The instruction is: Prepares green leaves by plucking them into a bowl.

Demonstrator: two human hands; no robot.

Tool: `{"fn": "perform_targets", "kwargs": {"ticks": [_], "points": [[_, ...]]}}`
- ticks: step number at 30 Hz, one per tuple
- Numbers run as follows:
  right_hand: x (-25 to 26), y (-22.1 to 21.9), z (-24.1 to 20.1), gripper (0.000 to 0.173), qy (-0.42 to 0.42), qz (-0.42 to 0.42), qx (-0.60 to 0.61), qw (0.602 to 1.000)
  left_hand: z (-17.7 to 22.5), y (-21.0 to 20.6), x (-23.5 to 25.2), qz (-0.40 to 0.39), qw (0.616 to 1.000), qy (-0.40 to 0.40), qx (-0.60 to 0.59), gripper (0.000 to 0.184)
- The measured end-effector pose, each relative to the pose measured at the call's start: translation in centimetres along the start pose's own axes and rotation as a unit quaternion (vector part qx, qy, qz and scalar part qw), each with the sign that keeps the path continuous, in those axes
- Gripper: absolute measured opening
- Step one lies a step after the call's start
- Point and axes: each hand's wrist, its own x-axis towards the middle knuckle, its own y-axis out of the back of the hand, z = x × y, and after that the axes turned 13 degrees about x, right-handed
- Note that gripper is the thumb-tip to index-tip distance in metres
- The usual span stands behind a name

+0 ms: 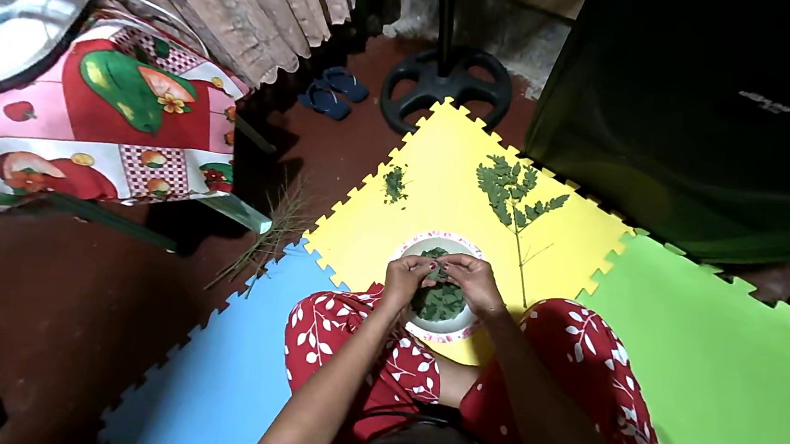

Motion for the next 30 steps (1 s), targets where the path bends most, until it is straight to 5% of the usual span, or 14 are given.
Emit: {"fn": "perform_targets", "kwargs": {"ticks": [5, 10, 19, 25, 28, 30], "points": [[-0.2, -0.4, -0.1, 0.034, 0.044, -0.043, -0.097, 0.993, -0.7, -0.3, 0.7, 0.039, 0.999, 0.001, 0.009, 0.013], [0.3, -0.3, 0.2, 0.012, 0.028, 0.008, -0.104, 0.994, -0.7, -0.5, 0.6, 0.003, 1.0, 0.0, 0.03, 0.015], [1.4, 2.4, -0.4, 0.011, -0.018, 0.074, -0.012, 0.997, -1.4, 1.4, 1.5, 0.025, 0.999, 0.021, 0.014, 0.013], [1.5, 1.7, 0.2, 0.011, -0.044, 0.061, 0.014, 0.997, -1.2, 1.7, 1.5, -0.131, 0.938, -0.038, 0.319, 0.041], [1.4, 1.3, 0.5, 0.011, -0.046, 0.057, 0.004, 0.997, -0.3, 1.1, 1.0, -0.122, 0.951, -0.06, 0.277, 0.054], [1.4, 1.3, 0.7, 0.011, -0.041, 0.047, -0.002, 0.998, -0.3, 0.8, 1.1, -0.115, 0.964, -0.077, 0.228, 0.047]]}}
